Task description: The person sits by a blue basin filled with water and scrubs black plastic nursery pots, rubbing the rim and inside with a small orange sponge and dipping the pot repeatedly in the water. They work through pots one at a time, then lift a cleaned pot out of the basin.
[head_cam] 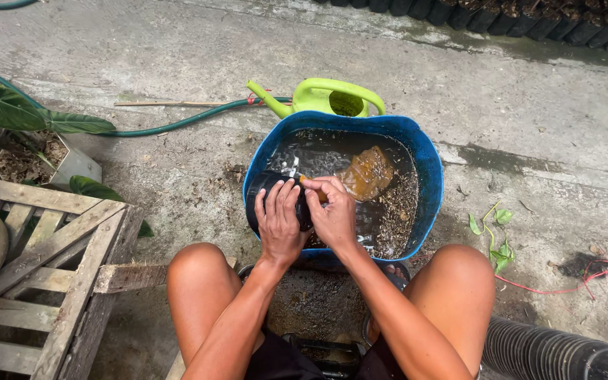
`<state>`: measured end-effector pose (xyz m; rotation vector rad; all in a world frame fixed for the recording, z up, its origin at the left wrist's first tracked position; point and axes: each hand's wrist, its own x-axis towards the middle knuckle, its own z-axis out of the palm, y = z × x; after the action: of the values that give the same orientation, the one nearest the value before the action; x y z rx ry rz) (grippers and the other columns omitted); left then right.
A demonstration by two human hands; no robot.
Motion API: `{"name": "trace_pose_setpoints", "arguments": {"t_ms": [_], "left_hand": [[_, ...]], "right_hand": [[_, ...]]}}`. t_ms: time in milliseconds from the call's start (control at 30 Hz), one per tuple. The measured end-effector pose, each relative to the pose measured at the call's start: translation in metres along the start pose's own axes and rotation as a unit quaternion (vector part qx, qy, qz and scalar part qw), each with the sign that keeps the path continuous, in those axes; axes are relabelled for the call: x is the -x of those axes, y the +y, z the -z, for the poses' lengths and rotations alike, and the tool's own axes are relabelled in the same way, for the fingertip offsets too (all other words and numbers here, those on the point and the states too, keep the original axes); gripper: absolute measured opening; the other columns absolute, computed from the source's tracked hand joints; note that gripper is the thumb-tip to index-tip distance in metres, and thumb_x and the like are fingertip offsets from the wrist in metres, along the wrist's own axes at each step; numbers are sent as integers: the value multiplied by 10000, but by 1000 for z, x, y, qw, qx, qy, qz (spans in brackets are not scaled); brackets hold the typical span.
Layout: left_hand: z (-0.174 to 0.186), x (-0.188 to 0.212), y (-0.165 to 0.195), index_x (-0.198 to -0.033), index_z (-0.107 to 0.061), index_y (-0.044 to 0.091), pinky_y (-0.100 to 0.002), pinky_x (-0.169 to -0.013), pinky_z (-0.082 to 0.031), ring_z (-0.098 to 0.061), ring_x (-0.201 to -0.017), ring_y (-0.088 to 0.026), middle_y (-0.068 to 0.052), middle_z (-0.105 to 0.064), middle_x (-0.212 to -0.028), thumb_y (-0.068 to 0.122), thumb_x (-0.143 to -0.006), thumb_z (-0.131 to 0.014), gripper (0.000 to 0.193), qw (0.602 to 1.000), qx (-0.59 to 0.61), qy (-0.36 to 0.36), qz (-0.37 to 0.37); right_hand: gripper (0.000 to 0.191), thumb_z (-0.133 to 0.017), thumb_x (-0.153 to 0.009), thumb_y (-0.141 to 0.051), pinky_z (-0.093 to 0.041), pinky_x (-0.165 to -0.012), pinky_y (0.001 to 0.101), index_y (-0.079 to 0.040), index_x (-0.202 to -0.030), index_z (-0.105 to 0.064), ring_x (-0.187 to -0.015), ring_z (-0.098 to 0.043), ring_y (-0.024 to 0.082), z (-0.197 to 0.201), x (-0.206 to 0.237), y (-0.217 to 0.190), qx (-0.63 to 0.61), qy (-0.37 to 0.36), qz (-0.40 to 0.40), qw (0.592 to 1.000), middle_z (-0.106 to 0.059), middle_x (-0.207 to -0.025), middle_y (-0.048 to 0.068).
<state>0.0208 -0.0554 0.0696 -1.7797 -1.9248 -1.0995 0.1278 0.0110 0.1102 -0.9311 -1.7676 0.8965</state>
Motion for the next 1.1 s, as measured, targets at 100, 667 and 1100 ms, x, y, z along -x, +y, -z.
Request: {"name": "trace_pose_setpoints", "arguments": {"t_ms": [100,667,1100], "left_hand": [[1,1,1,-1398,-455,25,-564,-1233,-261,-465,-1418,-335,-140,-527,-1468,182,-625,-948,930,1000,-4,-9,0],[1,-6,-2,-1427,-409,11,-565,-1227,-253,-446,-1419,-359,-180,-510,-1462,261,-577,-978,1053,993,37,0,113],[18,-17,-10,-1459,-400,-19,-496,-1169,-369,-493,-1344,-387,-210,-514,-1444,383,-596,-988,1119,980,116,31,158]], "right_hand": [[154,-699,-903,-65,-582,-709,273,-46,-1033,-778,-833,-723,155,7,0,-4,3,-50,-15,999,-748,-1008,91],[173,-654,-1010,-49,-469,-633,274,-62,-1145,-761,-770,-576,163,6,-27,87,-161,-13,-202,966,-745,-983,76],[227,-739,-912,-175,-556,-903,369,-48,-1096,-774,-978,-711,238,7,-30,194,299,-353,-275,843,-770,-1123,180]]}}
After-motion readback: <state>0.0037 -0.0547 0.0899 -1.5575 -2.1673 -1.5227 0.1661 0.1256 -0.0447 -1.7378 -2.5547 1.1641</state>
